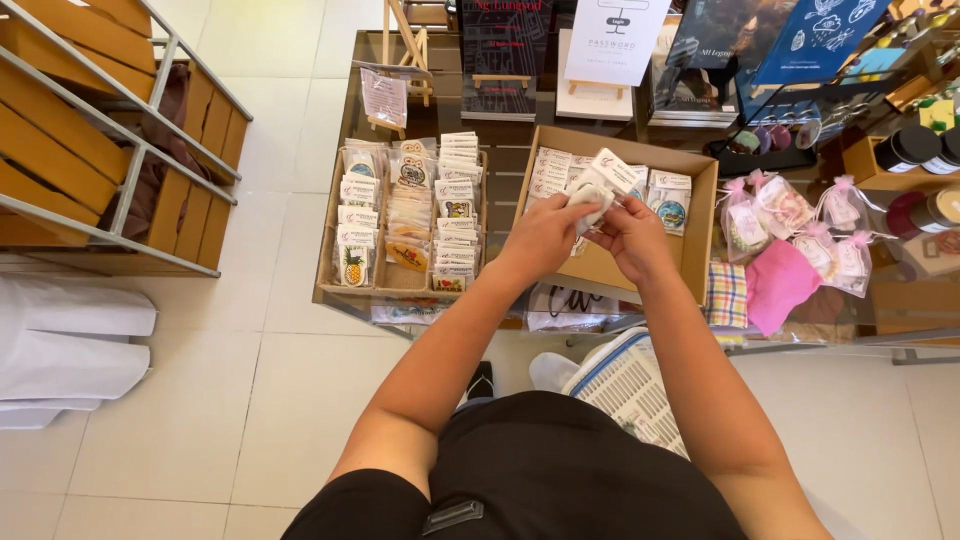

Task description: Organizing and restocking stickers into a partitioned display box from a plastic basket.

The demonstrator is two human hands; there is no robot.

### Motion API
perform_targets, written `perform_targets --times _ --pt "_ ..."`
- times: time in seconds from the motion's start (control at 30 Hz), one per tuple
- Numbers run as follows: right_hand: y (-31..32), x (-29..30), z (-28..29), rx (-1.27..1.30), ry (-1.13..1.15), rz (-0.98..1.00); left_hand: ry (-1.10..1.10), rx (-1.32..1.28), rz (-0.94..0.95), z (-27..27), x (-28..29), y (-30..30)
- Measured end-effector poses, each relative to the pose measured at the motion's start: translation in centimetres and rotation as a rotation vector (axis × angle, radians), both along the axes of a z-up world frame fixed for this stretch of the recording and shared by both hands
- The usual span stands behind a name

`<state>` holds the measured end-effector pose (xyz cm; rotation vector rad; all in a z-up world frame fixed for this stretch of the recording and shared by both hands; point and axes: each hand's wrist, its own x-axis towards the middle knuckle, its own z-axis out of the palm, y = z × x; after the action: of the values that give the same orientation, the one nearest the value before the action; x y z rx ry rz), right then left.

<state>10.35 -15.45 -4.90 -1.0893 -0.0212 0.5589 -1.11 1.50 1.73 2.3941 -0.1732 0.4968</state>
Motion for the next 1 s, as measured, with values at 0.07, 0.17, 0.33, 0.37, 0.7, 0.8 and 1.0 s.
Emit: perform_targets --times 0.07,0.17,0.33,0.37,0.7,0.8,1.0 --pt "-0.3 0.0 0.1 0.007 0.021 -0.018 0.040 0.019 0.011 -0.7 0.2 1.1" --pt "-0.6 0.1 -0.3 0.017 0.047 -0.041 0.051 0.070 0.086 -1.9 0.6 1.8" --pt "0.2 0.5 -1.0 -0.022 0.040 -0.017 0.051 0.084 0.067 -2.2 0.6 1.1" --pt "0.2 0.5 -1.0 -0.044 0.026 -0.020 0.066 0.089 0.065 -2.3 0.4 1.2" --pt "-1.7 2.5 -10.0 -0.610 -0.194 0.073 0.025 -0.059 0.195 -1.8 -0.4 3.7" --pt "-1.3 3.4 -11.9 -0.685 -0.191 0.117 0.012 -0.109 0.161 -1.8 0.0 3.5" --pt "0.6 3.4 -14.0 -0.653 -0.139 0.168 -0.010 -0.178 0.127 -1.6 -0.2 3.2"
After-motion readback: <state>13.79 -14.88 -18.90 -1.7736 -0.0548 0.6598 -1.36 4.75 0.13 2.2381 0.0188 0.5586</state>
